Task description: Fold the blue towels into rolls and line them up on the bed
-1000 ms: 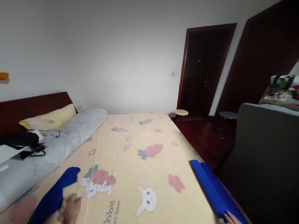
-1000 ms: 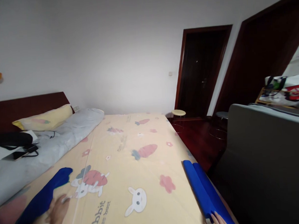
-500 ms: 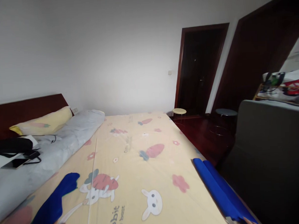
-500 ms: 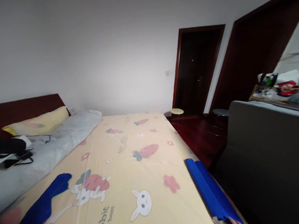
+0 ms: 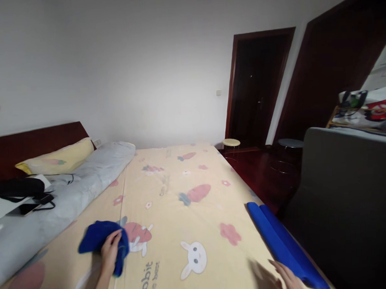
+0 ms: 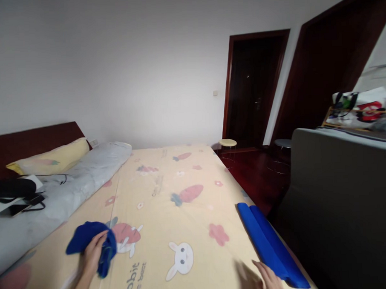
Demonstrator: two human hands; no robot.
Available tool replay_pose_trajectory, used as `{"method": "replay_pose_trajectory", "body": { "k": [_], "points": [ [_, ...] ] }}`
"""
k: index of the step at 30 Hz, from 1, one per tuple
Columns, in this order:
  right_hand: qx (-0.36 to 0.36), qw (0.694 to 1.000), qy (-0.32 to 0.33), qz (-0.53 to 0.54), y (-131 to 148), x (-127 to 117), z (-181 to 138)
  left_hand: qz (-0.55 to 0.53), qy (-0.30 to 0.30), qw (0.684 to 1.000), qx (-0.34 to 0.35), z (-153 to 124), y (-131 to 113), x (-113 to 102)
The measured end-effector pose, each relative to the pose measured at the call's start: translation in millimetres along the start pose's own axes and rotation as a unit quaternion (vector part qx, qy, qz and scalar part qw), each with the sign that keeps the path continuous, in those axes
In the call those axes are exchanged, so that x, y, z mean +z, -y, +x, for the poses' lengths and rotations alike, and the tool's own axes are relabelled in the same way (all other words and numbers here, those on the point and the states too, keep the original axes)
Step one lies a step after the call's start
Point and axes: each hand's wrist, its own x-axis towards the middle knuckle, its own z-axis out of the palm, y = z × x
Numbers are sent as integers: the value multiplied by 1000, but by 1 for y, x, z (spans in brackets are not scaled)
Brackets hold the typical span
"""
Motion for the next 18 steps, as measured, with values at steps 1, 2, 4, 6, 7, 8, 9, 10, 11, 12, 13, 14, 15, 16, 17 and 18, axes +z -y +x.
{"method": "replay_pose_trajectory", "body": {
  "k": [1, 2, 4, 6, 7, 8, 9, 10, 11, 12, 13, 14, 15, 16, 17, 18],
  "points": [
    [15, 999, 14, 31, 19, 11, 1, -31, 34, 999, 5, -15, -11, 20],
    [36, 997, 22, 66, 40, 21, 2, -58, 67, 996, 12, -32, -21, 41],
    [74, 984, 65, 147, 84, 41, 3, -104, 134, 985, 24, -74, -41, 81],
    [104, 958, 134, 233, 129, 57, 2, -134, 194, 971, 33, -122, -57, 114],
    [103, 943, 164, 272, 149, 64, 2, -147, 220, 964, 36, -145, -64, 128],
    [91, 930, 183, 305, 167, 71, 1, -166, 254, 952, 36, -168, -69, 139],
    [74, 920, 194, 332, 183, 76, 0, -193, 297, 934, 34, -188, -73, 148],
    [55, 913, 194, 355, 196, 81, -1, -213, 336, 917, 35, -205, -76, 154],
    [41, 908, 187, 372, 206, 83, -2, -230, 369, 900, 37, -218, -78, 158],
    [36, 905, 178, 384, 213, 84, -2, -241, 392, 887, 39, -227, -80, 160],
    [37, 904, 170, 391, 218, 84, -2, -246, 401, 882, 41, -233, -81, 160],
    [43, 903, 166, 395, 222, 81, 0, -248, 399, 882, 41, -236, -81, 159],
    [52, 902, 167, 395, 224, 77, 2, -248, 393, 885, 37, -236, -81, 158],
    [60, 901, 171, 395, 225, 72, 5, -248, 385, 888, 32, -234, -80, 156],
    [64, 899, 176, 397, 226, 66, 8, -248, 378, 891, 30, -231, -79, 155],
    [67, 896, 179, 401, 227, 59, 12, -248, 375, 893, 31, -227, -77, 154]
  ]
}}
